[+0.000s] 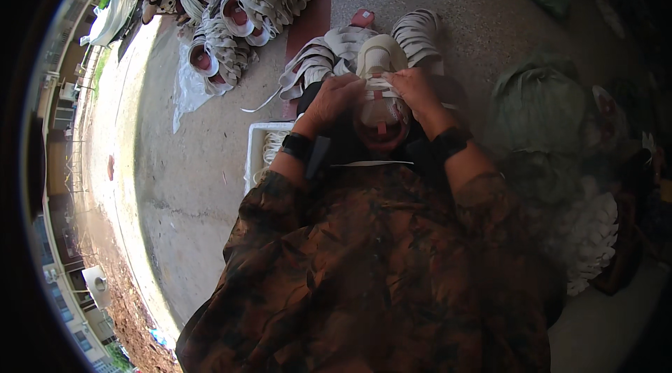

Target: The person sits on the ground and threads white shoelaces through the eyelets of a white sneaker. They pull the laces tight, adjust the fit, and tie the laces into a knot. The person handles multiple shoes and laces from a nearby container.

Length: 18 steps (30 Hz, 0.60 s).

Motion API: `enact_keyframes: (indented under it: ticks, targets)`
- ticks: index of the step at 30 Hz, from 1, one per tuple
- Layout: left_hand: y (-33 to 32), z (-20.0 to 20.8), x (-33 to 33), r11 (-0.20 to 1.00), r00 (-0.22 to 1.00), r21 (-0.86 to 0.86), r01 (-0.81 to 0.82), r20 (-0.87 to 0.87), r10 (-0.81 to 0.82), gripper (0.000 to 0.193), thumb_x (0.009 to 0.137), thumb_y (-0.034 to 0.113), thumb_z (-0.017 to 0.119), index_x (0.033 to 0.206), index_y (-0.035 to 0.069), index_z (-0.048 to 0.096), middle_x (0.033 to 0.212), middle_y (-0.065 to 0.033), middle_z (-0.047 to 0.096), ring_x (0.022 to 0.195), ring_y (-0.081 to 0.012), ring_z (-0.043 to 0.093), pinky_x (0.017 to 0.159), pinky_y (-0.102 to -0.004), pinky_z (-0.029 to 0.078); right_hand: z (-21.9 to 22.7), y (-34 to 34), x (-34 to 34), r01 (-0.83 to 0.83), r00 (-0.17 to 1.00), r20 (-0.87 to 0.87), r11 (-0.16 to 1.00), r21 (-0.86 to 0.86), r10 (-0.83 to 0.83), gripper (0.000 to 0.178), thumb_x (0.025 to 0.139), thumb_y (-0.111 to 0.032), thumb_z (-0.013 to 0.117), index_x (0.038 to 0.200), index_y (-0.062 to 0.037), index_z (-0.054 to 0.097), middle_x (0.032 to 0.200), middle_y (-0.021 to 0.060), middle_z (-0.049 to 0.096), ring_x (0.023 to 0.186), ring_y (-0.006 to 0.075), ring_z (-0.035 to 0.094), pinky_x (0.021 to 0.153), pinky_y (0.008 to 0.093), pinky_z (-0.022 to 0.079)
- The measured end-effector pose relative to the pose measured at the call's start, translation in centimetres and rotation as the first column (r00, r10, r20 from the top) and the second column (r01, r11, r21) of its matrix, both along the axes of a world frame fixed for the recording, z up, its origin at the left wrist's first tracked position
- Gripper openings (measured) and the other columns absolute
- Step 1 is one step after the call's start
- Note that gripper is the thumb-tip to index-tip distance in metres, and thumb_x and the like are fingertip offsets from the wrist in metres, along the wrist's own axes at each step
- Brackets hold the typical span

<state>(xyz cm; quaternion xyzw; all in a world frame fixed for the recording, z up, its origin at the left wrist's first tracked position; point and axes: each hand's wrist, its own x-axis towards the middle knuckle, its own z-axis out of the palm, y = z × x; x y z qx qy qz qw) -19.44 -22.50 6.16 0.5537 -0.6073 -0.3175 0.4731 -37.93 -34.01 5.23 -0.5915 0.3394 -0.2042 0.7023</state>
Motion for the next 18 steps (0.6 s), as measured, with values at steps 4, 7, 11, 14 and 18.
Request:
enact_keyframes:
  ticks: [4, 7, 11, 14, 18]
  targets:
    - [-1.2, -0.4, 0.8, 0.927, 0.887, -0.319, 0.196, 0.461, -0.029, 0.026, 0.07, 0.013, 0.062, 0.091, -0.001, 0.056, 0.072, -0.0147, 0.054, 0.067, -0.0354, 0.056, 0.062, -0.0377, 0.047, -1.0, 0.3, 0.4, 0.067, 0.991, -0.091, 0.963, -0.261, -0.094, 0.024, 0.087, -0.02, 0.06, 0.072, -0.0013, 0.061, 0.061, -0.0033, 0.056, 0.056, 0.0066, 0.049, 0.055, 0.0251, 0.04]
    - [-0.9, -0.6, 0.5, 0.999, 0.973, 0.048, 0.004, 0.231, -0.015, 0.022, 0.076, 0.013, 0.061, 0.092, 0.0, 0.057, 0.075, -0.0134, 0.056, 0.071, -0.033, 0.059, 0.064, -0.0362, 0.048, -0.5, 0.4, 0.0, -0.028, 0.969, -0.228, 0.874, -0.485, -0.095, 0.022, 0.086, -0.019, 0.06, 0.074, 0.0002, 0.057, 0.063, -0.0002, 0.057, 0.057, 0.0091, 0.051, 0.054, 0.0279, 0.041]
    - [0.1, 0.5, -0.5, 0.962, 0.983, 0.203, -0.185, 0.036, 0.181, 0.016, 0.082, 0.013, 0.059, 0.093, 0.001, 0.058, 0.079, -0.0116, 0.06, 0.075, -0.0263, 0.062, 0.066, -0.0326, 0.049, 2.4, 2.1, -0.6, 0.067, 0.985, -0.069, 0.726, -0.685, -0.156, 0.02, 0.08, -0.017, 0.064, 0.078, 0.0012, 0.057, 0.063, 0.0147, 0.056, 0.059, 0.017, 0.057, 0.053, 0.0347, 0.041]
    - [0.9, -0.9, -0.2, 0.966, 0.925, 0.056, -0.251, 0.307, 0.223, 0.015, 0.084, 0.012, 0.06, 0.095, 0.001, 0.06, 0.084, -0.0089, 0.063, 0.076, -0.0178, 0.062, 0.068, -0.0285, 0.049, 3.5, 3.0, -1.8, -0.061, 0.955, -0.236, 0.656, -0.753, -0.182, 0.014, 0.081, -0.01, 0.063, 0.089, -0.0019, 0.055, 0.063, 0.0067, 0.051, 0.056, 0.0159, 0.051, 0.054, 0.0294, 0.04]
    - [2.1, -0.4, 0.9, 0.934, 0.946, 0.186, -0.306, -0.053, 0.32, 0.016, 0.083, 0.007, 0.062, 0.098, 0.001, 0.061, 0.092, -0.005, 0.064, 0.081, -0.011, 0.06, 0.07, -0.0262, 0.049, 1.7, 1.4, -4.6, 0.001, 0.978, -0.136, 0.659, -0.752, -0.157, 0.008, 0.08, -0.002, 0.06, 0.085, -0.002, 0.055, 0.062, 0.0063, 0.049, 0.058, 0.0116, 0.05, 0.056, 0.0269, 0.04]
